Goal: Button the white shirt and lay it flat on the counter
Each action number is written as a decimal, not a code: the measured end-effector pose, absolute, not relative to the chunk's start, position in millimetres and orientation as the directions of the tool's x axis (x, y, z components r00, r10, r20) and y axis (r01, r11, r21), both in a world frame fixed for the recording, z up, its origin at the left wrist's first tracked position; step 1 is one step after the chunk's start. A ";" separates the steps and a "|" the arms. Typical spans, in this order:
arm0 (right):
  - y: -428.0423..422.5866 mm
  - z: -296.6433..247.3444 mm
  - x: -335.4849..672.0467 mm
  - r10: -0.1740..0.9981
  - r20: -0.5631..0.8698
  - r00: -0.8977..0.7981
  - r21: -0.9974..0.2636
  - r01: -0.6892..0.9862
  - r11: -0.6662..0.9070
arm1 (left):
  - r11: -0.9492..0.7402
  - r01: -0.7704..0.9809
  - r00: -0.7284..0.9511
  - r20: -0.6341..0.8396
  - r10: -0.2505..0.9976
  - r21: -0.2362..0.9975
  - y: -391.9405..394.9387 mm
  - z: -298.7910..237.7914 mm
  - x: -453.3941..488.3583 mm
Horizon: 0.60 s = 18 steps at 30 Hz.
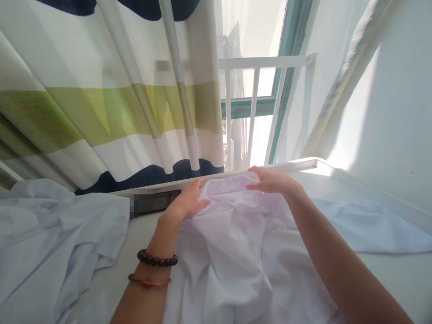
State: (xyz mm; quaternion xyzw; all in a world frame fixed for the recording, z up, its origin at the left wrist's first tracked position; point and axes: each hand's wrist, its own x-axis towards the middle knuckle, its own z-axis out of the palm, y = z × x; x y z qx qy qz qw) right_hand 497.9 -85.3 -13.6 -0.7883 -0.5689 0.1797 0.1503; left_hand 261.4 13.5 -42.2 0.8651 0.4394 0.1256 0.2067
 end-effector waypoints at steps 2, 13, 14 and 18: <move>-84.4 -13.8 507.6 0.948 -0.134 0.290 -0.460 0.829 -0.319 | -0.530 0.681 0.609 0.011 0.793 0.505 18.9 -39.9 249.4; -118.7 28.9 511.8 0.973 -0.034 -0.229 -0.847 0.523 0.094 | -0.378 0.814 0.498 -0.195 0.845 0.441 7.5 7.5 182.1; -120.2 30.3 509.3 0.962 -0.061 -0.266 -0.845 0.527 0.093 | -0.393 0.814 0.498 -0.166 0.851 0.428 3.9 8.2 184.4; -118.1 27.2 498.8 0.933 -0.205 -0.295 -0.719 0.692 0.061 | -0.516 0.754 0.561 0.008 0.827 0.406 -7.4 -2.4 211.2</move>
